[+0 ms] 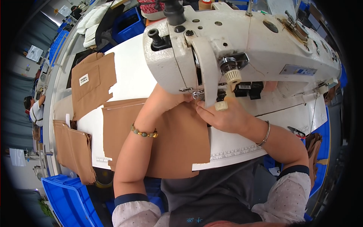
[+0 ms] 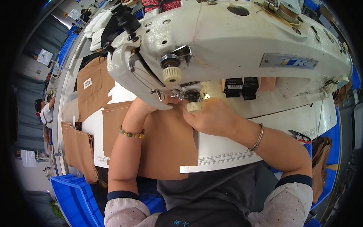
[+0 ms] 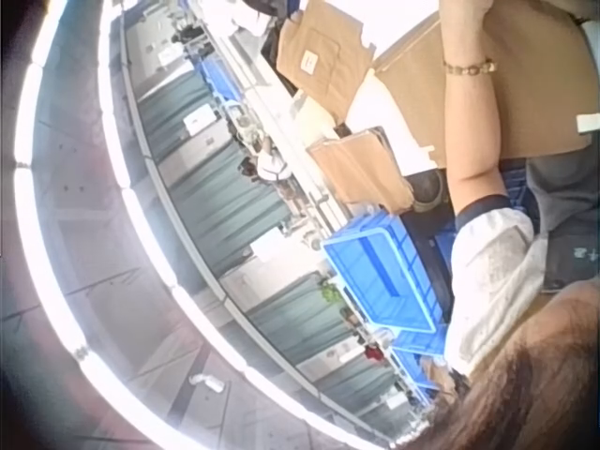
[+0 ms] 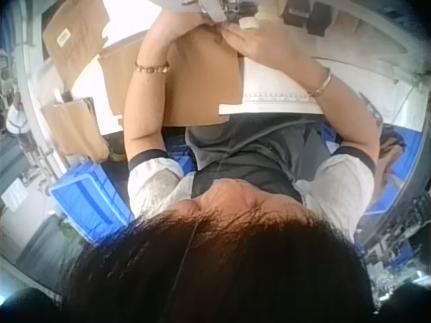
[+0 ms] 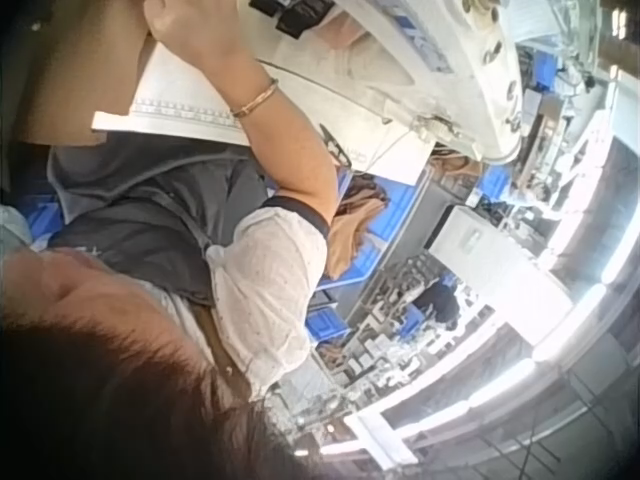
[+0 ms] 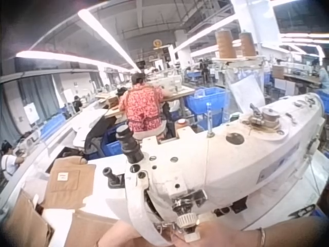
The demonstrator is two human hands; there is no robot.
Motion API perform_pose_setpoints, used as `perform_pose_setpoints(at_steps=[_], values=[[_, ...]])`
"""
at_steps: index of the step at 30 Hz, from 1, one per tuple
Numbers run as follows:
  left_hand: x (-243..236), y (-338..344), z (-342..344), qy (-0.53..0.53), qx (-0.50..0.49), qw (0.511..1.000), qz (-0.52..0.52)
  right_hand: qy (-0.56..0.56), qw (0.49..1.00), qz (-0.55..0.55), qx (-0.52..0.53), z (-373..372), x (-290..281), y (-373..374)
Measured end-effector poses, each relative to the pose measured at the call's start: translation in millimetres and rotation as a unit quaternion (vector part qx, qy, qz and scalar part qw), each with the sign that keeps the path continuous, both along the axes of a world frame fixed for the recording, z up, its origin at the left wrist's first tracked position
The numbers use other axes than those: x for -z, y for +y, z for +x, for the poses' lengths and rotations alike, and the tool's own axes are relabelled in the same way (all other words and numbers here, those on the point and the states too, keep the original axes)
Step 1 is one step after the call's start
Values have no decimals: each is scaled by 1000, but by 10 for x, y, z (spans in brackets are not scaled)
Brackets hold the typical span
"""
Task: Sewing pieces of leather or fabric together using an industrial sewing machine to construct bags.
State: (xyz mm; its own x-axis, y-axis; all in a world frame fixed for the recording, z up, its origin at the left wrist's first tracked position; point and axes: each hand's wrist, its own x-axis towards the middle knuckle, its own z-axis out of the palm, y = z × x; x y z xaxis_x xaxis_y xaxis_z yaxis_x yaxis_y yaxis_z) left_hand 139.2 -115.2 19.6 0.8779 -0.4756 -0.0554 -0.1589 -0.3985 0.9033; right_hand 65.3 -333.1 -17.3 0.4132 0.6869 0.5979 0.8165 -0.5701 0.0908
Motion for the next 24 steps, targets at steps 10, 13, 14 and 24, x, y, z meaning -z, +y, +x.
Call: perform_pose_setpoints(at_steps=[10, 13, 14, 24], values=[[-2, -13, 30, -17, 21, 999, -20, -8, 1000, 6, 9, 39, 73, -13], [48, 18, 57, -32, 31, 999, -5, -5, 1000, -9, 18, 22, 49, -4], [80, 41, 68, -15, 31, 999, -36, 4, 1000, -8, 17, 17, 42, 5], [21, 14, 27, -11, 3, 1000, -20, 19, 999, -34, 20, -3, 8, -12]])
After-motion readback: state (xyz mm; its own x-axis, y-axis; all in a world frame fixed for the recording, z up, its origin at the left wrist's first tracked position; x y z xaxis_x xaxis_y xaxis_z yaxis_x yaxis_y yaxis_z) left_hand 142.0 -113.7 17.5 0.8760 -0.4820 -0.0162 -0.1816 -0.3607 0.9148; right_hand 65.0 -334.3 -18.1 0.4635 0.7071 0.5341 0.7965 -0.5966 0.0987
